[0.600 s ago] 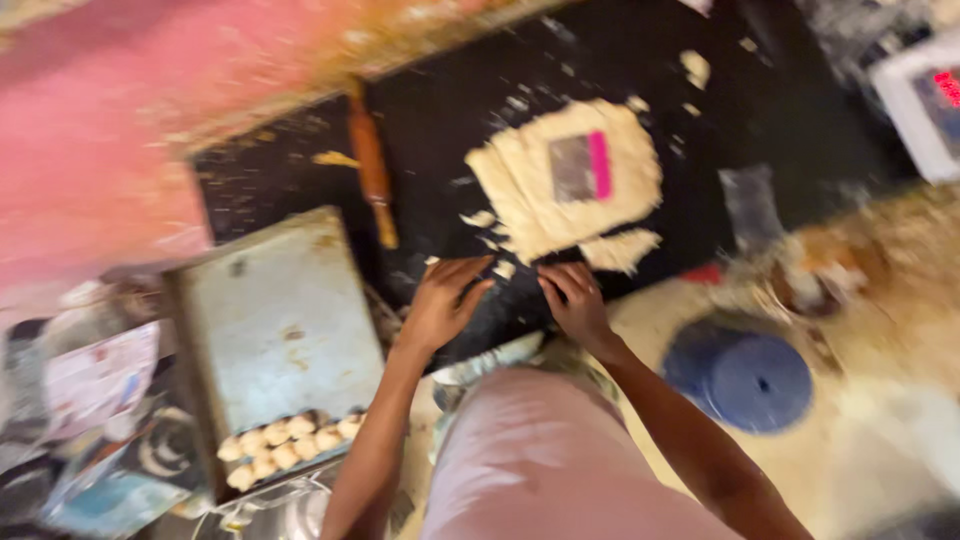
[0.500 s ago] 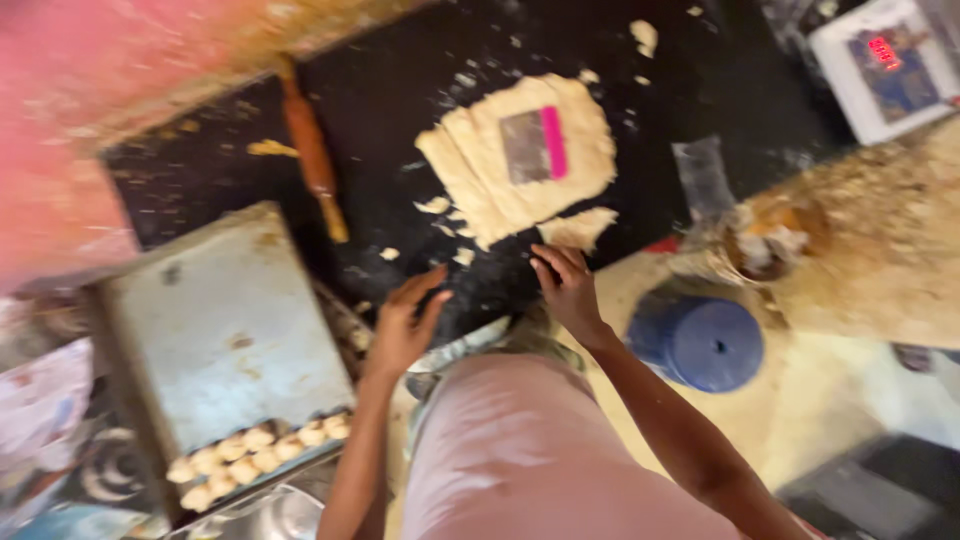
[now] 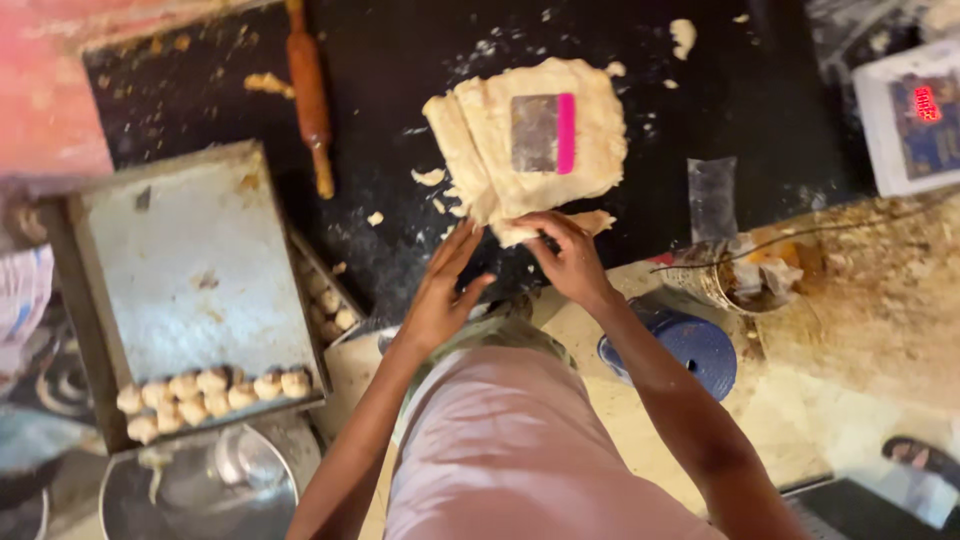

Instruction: The person shapes dough by hand, pulling small pieces from a larger mass, rolling them into balls, and placing them onto a metal tray.

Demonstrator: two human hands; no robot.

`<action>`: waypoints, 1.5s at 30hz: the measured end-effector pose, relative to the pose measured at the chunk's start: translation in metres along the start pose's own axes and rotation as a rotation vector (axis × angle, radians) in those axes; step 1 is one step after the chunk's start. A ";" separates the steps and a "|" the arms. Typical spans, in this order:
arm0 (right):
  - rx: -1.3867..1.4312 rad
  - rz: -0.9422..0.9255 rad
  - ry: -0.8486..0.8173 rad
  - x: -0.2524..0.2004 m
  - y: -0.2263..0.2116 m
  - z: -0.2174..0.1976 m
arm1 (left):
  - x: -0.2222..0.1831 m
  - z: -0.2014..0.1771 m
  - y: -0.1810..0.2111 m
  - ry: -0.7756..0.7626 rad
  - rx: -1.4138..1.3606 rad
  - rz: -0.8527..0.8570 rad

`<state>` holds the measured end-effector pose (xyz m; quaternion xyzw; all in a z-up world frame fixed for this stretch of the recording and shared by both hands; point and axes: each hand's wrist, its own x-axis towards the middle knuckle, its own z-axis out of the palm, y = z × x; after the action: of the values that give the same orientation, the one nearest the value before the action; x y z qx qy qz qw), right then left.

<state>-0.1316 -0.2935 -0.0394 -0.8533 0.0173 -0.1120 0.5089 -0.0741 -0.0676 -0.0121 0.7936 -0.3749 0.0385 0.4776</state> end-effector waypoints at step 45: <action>0.117 0.325 -0.092 0.012 -0.102 0.100 | -0.045 -0.075 -0.064 -0.048 -0.812 -0.504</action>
<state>-0.1080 -0.1598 0.0061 -0.8125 0.1255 0.0101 0.5692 -0.0433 0.0328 -0.0372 0.6096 -0.1665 -0.2462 0.7349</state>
